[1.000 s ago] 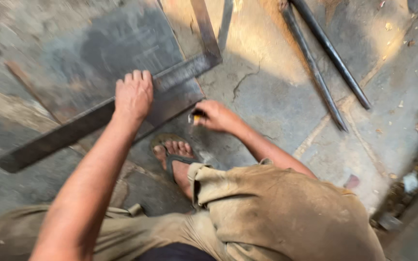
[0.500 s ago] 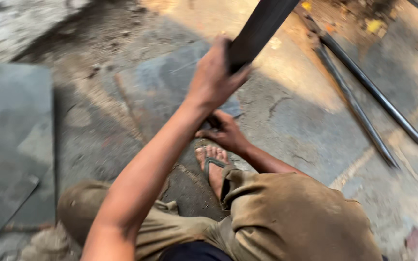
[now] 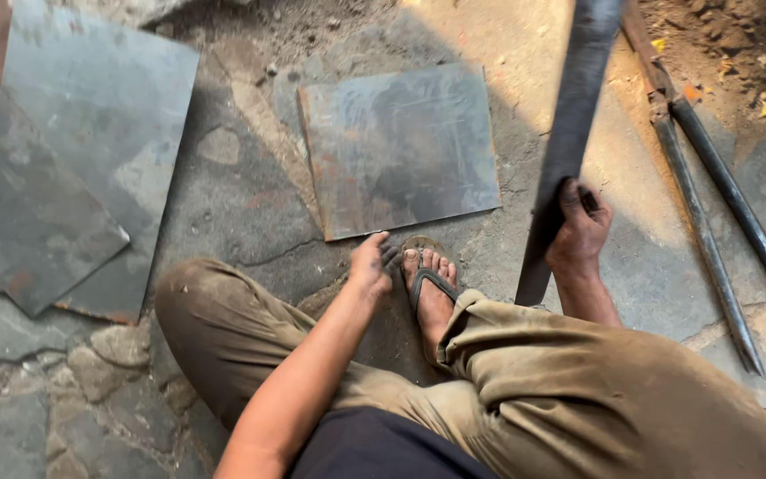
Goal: The person sits on the ground and uses a metal ruler and a scribing tool to draw straight lines on several rectangular metal sheets. They repeatedly position the ruler, draw lines, and reposition the ruler to mark multiple sheets.
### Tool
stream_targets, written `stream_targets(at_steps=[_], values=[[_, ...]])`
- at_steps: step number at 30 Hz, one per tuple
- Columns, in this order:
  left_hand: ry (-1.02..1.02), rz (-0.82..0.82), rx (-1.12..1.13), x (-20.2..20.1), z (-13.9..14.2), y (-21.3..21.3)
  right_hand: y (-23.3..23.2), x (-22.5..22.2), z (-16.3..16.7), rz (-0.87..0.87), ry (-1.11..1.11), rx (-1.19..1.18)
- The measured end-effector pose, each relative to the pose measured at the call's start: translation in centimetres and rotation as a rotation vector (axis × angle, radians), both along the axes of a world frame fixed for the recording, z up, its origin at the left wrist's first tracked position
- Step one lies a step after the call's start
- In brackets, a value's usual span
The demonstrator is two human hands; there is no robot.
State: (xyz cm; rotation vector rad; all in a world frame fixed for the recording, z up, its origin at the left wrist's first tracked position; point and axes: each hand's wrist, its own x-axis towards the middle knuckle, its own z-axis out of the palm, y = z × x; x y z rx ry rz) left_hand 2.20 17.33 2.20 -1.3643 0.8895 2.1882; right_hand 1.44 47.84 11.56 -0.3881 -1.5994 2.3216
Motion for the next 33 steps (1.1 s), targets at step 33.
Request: stream_targets(at_steps=[33], values=[[0.006,0.358,-0.166,-6.9,1.7,-0.6,5.6,4.5,-2.1,-0.558,-0.280,0.200]])
